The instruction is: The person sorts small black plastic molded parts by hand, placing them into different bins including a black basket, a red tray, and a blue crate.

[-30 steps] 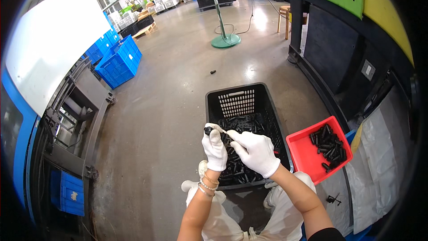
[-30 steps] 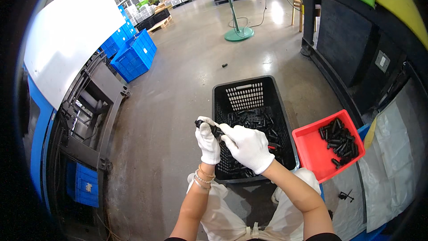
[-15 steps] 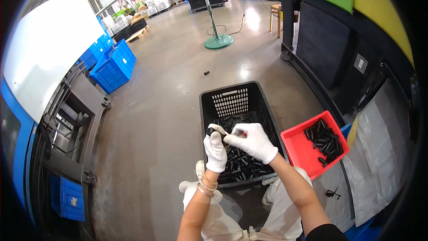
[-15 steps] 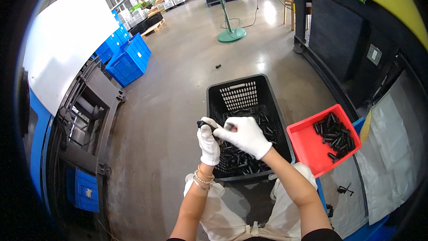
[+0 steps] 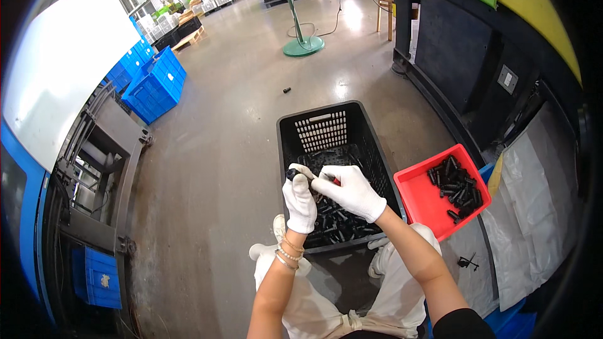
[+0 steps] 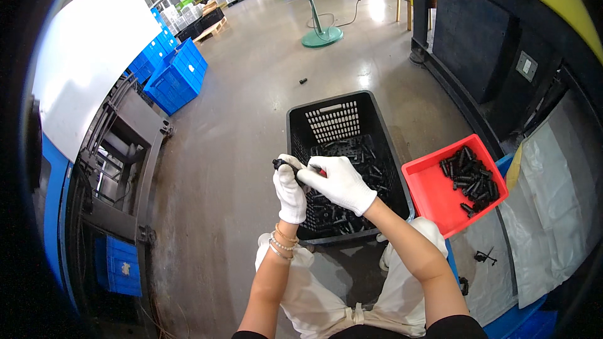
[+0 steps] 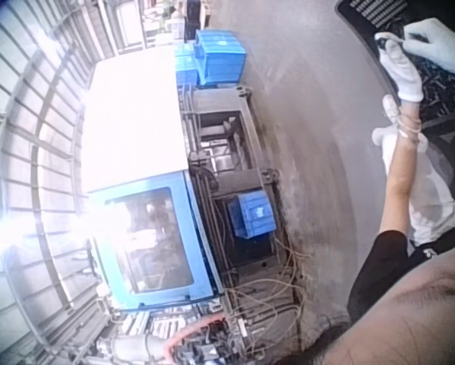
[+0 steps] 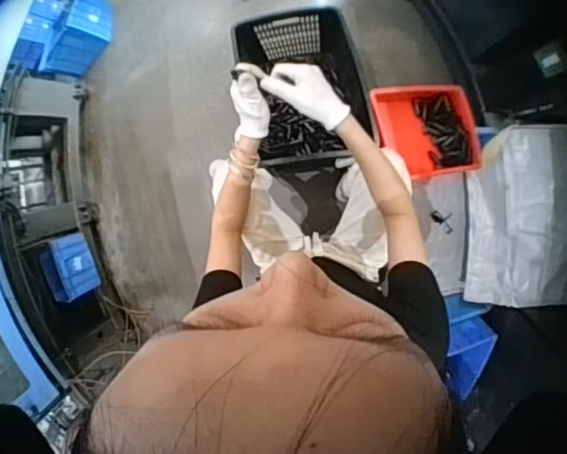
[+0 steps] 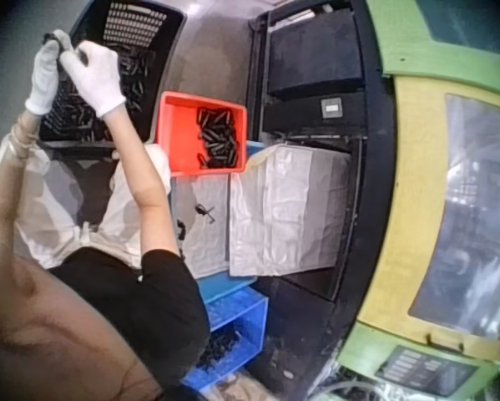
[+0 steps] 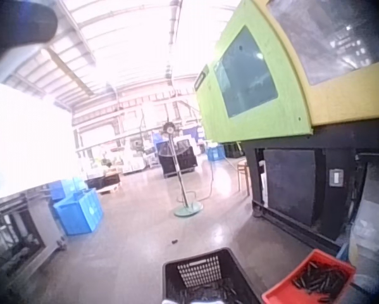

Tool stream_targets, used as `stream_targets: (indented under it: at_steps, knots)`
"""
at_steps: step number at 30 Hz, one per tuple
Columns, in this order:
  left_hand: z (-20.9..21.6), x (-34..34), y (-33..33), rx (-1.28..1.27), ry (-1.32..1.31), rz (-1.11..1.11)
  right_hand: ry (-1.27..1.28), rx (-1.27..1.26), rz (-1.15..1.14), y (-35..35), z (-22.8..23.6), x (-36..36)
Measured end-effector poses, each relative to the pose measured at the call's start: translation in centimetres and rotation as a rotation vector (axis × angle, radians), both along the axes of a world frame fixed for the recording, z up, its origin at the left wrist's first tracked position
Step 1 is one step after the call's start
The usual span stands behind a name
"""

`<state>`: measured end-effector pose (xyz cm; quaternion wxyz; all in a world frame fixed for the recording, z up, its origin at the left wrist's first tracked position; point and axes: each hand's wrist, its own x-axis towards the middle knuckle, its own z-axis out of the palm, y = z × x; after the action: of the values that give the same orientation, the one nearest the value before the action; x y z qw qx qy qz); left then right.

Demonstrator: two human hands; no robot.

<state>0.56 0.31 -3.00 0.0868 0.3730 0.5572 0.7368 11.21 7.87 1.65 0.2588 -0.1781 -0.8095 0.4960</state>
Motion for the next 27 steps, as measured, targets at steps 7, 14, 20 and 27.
stream_targets:
  at_steps: [7,14,20,27]
  knots:
    - [0.8,0.5,-0.5,-0.017,-0.255,-0.066,0.093,0.13,0.007,-0.2,0.3,0.5]
    - [1.5,0.5,-0.1,0.011,-0.228,0.03,0.016,0.413,-0.064,-1.3,0.6,0.5]
    - [1.2,0.5,-0.1,0.015,-0.152,0.041,-0.001,0.514,-0.053,-0.9,0.1,0.5]
    - [0.8,0.3,-0.1,-0.009,-0.148,0.043,-0.016,0.475,-0.011,-0.7,-0.1,0.6]
